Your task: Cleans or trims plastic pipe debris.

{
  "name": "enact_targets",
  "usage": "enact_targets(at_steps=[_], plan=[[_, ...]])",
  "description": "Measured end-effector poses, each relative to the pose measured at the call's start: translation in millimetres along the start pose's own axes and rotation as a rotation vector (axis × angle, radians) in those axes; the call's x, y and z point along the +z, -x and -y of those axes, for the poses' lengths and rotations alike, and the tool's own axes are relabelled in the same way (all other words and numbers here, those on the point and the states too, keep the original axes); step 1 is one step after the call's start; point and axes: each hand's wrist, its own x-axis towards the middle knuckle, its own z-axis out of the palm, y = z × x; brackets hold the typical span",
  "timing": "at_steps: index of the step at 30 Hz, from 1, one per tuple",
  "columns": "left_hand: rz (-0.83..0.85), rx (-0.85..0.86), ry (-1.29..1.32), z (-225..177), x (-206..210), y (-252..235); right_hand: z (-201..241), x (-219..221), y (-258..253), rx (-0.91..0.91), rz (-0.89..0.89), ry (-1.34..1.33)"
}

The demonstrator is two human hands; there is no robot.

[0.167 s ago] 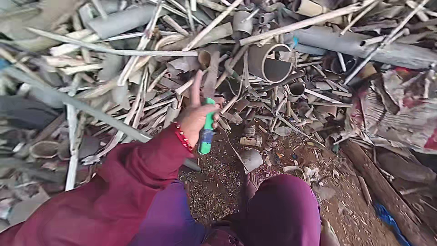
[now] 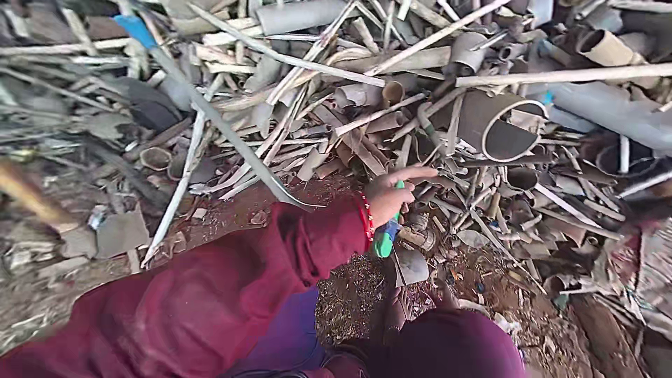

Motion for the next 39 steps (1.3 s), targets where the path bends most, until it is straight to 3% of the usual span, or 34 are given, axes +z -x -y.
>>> enact_targets(at_steps=[2,4,7,9,13,16,19,21,24,25,27,31,35,39], plan=[[0.041,-0.091,-0.058,-3.9,-6.8,-1.3,-14.6,27.4,-71.2,-0.082,-0.146,-0.028],[0.071,-0.191,-0.091,-8.7,-15.6,-3.0,-12.3,34.3,-103.3,-0.101,-0.098,-0.012],[0.085,-0.264,-0.136,-9.9,-27.8,-7.4,0.5,36.2,-101.0,-0.039,0.007,-0.040],[0.069,-0.263,-0.148,-9.3,-34.9,-13.9,10.9,31.3,-92.8,-0.128,-0.079,-0.137],[0.025,-0.199,-0.207,-5.6,-42.3,-25.0,52.9,-37.9,-51.0,-0.604,-0.461,0.012],[-0.012,-0.126,-0.216,-7.0,-44.5,-29.5,122.7,-102.0,10.1,-0.909,-0.743,0.194],[-0.065,-0.041,-0.186,-4.1,-44.7,-29.8,193.6,-126.9,41.9,-1.175,-0.972,0.312],[-0.089,-0.061,-0.196,-6.2,-49.5,-28.5,232.5,-112.4,40.5,-1.206,-0.877,0.423],[-0.112,-0.128,-0.282,-2.7,-60.9,-32.9,260.8,-62.1,10.0,-0.746,-0.222,0.777],[-0.112,-0.137,-0.312,-1.1,-65.4,-36.1,260.8,-47.0,-9.7,-0.655,-0.105,0.837],[-0.105,-0.167,-0.401,-4.0,-74.0,-40.3,262.8,-36.7,-27.0,-0.620,-0.107,0.878],[-0.048,-0.271,-0.544,-3.7,-74.9,-37.9,256.5,-44.3,-15.9,-0.901,-0.294,0.915],[-0.135,-0.311,-0.595,2.5,-80.4,-54.8,263.6,-32.1,2.5,-1.384,-0.824,0.771],[-0.232,-0.367,-0.509,-14.1,-92.7,-59.0,272.3,-39.5,24.2,-1.572,-1.200,0.681]])
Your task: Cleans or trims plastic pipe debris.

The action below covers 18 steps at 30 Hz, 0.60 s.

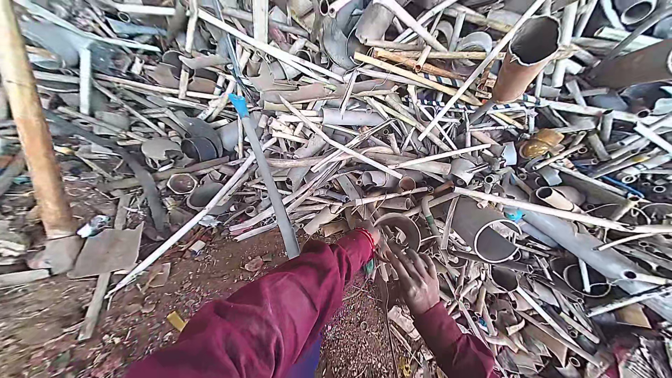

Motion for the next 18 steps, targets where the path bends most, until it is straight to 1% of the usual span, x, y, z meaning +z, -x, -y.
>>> enact_targets(at_steps=[1,2,3,4,5,6,7,8,9,10,11,13,14,15,17,18], plan=[[-0.002,0.016,0.039,0.6,-2.3,-2.8,-5.9,-7.3,-3.4,0.062,-0.088,-0.014],[-0.015,0.041,0.100,2.3,-2.7,-6.4,-12.8,-15.3,-6.1,0.167,-0.186,-0.061],[-0.029,0.070,0.169,3.7,-1.9,-8.0,-19.3,-22.8,-7.5,0.312,-0.271,-0.162],[-0.043,0.099,0.223,4.2,-0.5,-8.4,-22.6,-30.3,-8.7,0.501,-0.313,-0.326],[-0.055,0.127,0.272,4.5,1.7,-8.8,-21.0,-36.6,-10.8,0.759,-0.309,-0.547],[-0.069,0.149,0.335,5.3,6.1,-10.3,-15.1,-43.1,-15.9,1.101,-0.257,-0.776],[-0.083,0.163,0.398,5.8,11.9,-11.7,-8.7,-46.4,-23.1,1.446,-0.148,-0.937],[-0.099,0.166,0.475,5.1,19.0,-10.9,-3.0,-45.1,-28.2,1.702,0.027,-1.071],[-0.112,0.160,0.558,3.2,26.0,-7.9,3.5,-43.8,-32.9,1.828,0.219,-1.250],[-0.113,0.151,0.624,0.4,31.7,-3.0,11.5,-40.8,-36.6,1.840,0.346,-1.398],[-0.119,0.129,0.676,-2.1,37.3,1.1,20.5,-39.1,-40.3,1.774,0.405,-1.531],[-0.118,0.104,0.728,-4.2,45.6,5.8,34.0,-39.6,-46.4,1.623,0.393,-1.696],[-0.108,0.099,0.737,-5.1,46.8,7.2,36.3,-40.5,-48.8,1.604,0.369,-1.703],[-0.098,0.093,0.793,-6.4,47.7,6.2,34.7,-41.2,-50.4,1.628,0.359,-1.665],[-0.071,0.093,0.983,-9.2,44.6,4.5,19.2,-39.5,-45.6,1.727,0.398,-1.497],[-0.052,0.094,1.077,-10.1,39.7,5.0,9.3,-37.7,-39.6,1.802,0.381,-1.379]])
